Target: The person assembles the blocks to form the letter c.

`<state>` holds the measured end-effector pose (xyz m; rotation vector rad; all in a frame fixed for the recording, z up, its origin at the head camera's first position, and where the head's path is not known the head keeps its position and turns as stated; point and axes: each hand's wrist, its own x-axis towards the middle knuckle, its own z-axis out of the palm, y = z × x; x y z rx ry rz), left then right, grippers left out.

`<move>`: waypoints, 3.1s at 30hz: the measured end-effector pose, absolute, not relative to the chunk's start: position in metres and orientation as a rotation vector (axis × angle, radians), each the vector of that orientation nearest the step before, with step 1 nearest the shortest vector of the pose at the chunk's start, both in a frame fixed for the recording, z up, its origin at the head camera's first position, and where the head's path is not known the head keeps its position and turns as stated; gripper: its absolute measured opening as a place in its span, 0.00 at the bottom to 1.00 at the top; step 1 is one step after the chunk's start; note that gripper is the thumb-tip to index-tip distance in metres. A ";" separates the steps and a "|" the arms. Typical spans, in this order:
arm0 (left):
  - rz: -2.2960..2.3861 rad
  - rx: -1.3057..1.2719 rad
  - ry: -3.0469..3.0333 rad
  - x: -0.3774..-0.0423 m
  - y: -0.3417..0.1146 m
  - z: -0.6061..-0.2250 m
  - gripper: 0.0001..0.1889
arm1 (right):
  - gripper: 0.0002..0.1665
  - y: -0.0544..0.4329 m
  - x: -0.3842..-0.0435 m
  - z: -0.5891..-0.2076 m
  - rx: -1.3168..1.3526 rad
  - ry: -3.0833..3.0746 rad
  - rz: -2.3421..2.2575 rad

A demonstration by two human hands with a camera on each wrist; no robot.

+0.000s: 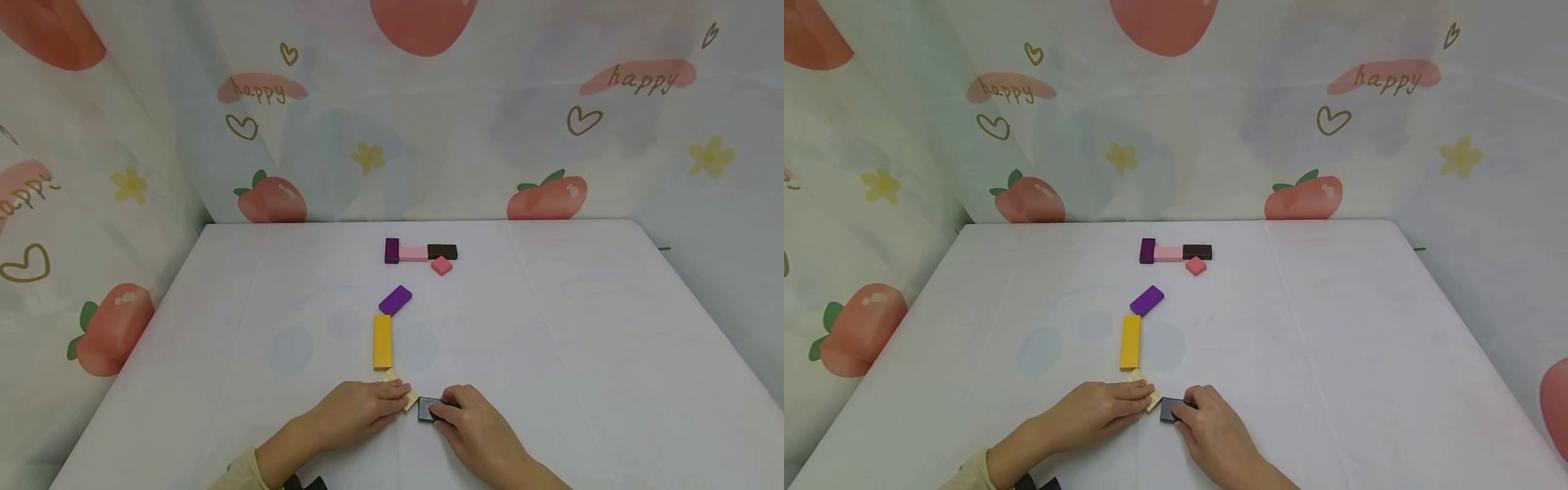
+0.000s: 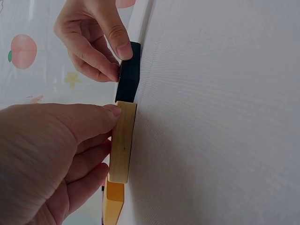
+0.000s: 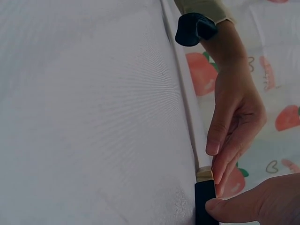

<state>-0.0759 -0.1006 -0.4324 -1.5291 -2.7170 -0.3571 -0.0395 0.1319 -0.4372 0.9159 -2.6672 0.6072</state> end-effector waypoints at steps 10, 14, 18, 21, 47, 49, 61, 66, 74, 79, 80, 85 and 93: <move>-0.328 -1.535 -2.745 -0.077 -0.100 -0.432 0.17 | 0.13 0.134 -0.042 -0.439 0.927 -2.653 0.605; -0.331 -1.530 -2.757 -0.077 -0.100 -0.432 0.17 | 0.14 0.134 -0.041 -0.438 0.952 -2.632 0.611; -0.336 -1.528 -2.746 -0.077 -0.100 -0.432 0.17 | 0.14 0.134 -0.041 -0.437 0.950 -2.645 0.612; -0.305 -1.538 -2.712 -0.077 -0.099 -0.432 0.17 | 0.13 0.134 -0.042 -0.437 0.939 -2.664 0.615; -0.473 -1.419 -2.757 -0.100 -0.097 -0.420 0.16 | 0.17 0.131 -0.086 -0.415 0.945 -2.437 0.745; -0.505 -1.372 -2.774 -0.106 -0.098 -0.420 0.17 | 0.17 0.130 -0.095 -0.410 0.942 -2.417 0.734; -0.508 -1.197 -2.767 -0.141 -0.093 -0.426 0.25 | 0.17 0.123 -0.152 -0.400 0.909 -2.562 0.856; -0.456 -1.110 -2.835 -0.156 -0.088 -0.428 0.30 | 0.16 0.120 -0.179 -0.405 0.902 -2.605 0.921; -0.358 -0.988 -3.026 -0.170 -0.087 -0.431 0.35 | 0.16 0.123 -0.219 -0.416 0.793 -2.689 0.868; -0.336 -0.969 -3.064 -0.177 -0.088 -0.431 0.35 | 0.18 0.129 -0.245 -0.417 0.654 -2.768 0.853; -0.336 -0.973 -3.065 -0.178 -0.088 -0.431 0.35 | 0.18 0.131 -0.250 -0.417 0.633 -2.788 0.846; -0.303 -1.001 -3.069 -0.184 -0.088 -0.434 0.35 | 0.20 0.137 -0.273 -0.417 0.586 -2.866 0.819; -0.237 -0.990 -3.098 -0.187 -0.084 -0.436 0.34 | 0.21 0.142 -0.291 -0.422 0.580 -2.936 0.791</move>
